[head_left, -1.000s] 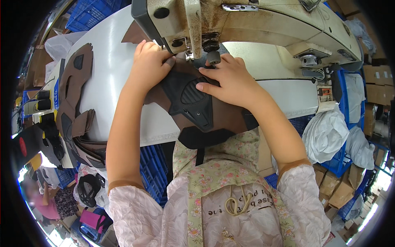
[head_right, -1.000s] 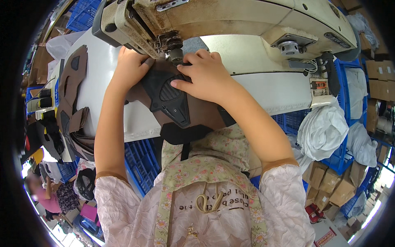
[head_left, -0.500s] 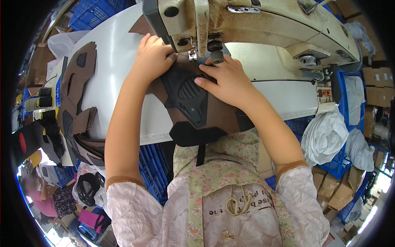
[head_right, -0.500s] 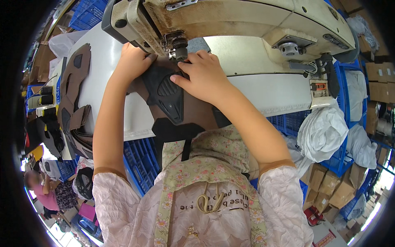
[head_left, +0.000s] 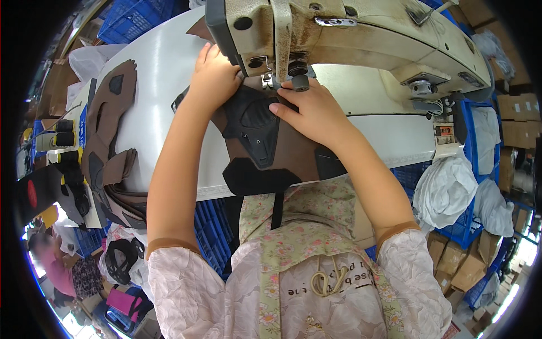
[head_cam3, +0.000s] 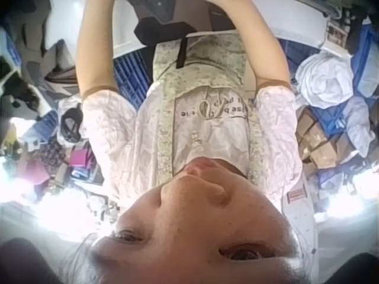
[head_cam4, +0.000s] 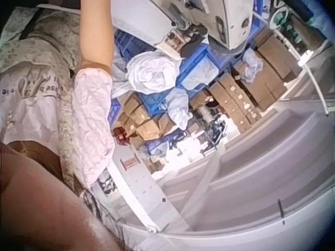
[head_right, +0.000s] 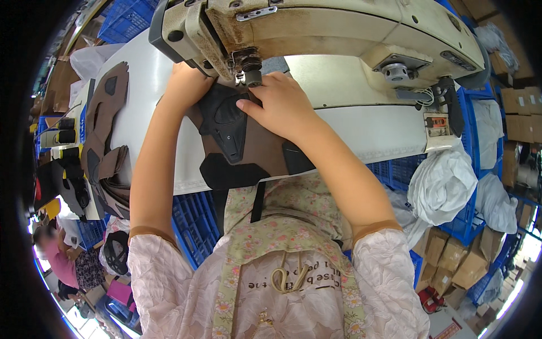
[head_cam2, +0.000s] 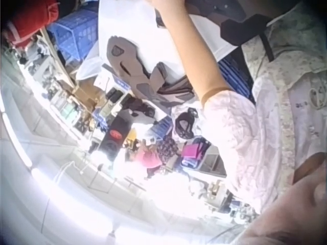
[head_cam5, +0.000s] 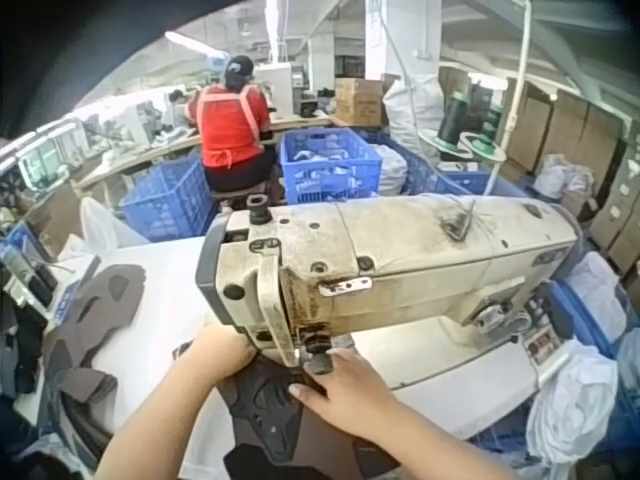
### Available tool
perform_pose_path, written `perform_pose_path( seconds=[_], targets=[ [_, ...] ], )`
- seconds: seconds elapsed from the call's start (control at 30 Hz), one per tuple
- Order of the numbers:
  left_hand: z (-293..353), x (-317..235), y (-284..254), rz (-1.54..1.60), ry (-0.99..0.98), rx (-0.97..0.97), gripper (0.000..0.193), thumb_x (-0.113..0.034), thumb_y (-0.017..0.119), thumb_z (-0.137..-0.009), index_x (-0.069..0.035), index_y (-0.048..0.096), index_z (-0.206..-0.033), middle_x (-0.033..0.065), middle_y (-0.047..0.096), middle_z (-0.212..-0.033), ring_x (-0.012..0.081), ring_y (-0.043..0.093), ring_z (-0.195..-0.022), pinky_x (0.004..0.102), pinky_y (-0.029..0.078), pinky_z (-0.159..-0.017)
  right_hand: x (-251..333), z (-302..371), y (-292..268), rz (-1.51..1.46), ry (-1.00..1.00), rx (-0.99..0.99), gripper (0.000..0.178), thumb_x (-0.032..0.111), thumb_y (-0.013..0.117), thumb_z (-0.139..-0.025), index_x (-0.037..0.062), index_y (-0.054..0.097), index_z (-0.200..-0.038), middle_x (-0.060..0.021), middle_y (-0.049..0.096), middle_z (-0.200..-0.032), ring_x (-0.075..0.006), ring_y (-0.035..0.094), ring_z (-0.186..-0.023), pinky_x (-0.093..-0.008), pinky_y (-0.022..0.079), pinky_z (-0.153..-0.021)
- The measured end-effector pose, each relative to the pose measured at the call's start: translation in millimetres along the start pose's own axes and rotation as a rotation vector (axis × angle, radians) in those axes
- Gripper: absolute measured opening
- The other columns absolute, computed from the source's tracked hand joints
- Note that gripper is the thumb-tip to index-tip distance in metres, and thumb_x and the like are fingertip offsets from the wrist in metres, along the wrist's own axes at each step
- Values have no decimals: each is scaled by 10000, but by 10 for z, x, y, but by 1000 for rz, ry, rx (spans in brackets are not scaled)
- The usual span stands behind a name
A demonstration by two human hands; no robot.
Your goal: Stitch together various components of a shoe upper using an industrial sewing machine.
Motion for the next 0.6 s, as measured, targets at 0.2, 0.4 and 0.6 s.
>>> perform_pose_path(
  seconds=[0.2,0.4,0.6],
  targets=[
    [490,-496,-199,-2,-166,-190,289,-244,678,-825,-74,715,-1056,112,619,-1196,294,523,-1211,464,407,-1006,-271,-24,-229,-187,75,74,414,423,657,-878,43,701,-1036,-138,664,-1058,-336,587,-1053,-439,475,-895],
    [722,-567,-22,97,-143,-147,410,-278,658,-893,16,646,-1178,176,589,-1276,370,507,-1239,434,422,-1017,-297,106,-142,-133,-36,14,409,422,645,-898,47,734,-1036,-127,657,-1097,-325,577,-1062,-420,477,-905],
    [531,-281,-41,203,-25,17,457,-307,627,-914,7,623,-1247,162,541,-1388,329,455,-1333,397,393,-1081,-121,173,-135,-66,-4,-1,390,408,646,-897,44,742,-998,-125,658,-1079,-320,579,-1027,-414,478,-885]
  ],
)
Point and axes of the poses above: each hand's wrist, its own z-axis away from the middle knuckle, its own y-axis out of the palm, x = y × z, the point moved 1 cm from there along -z, towards the middle knuckle
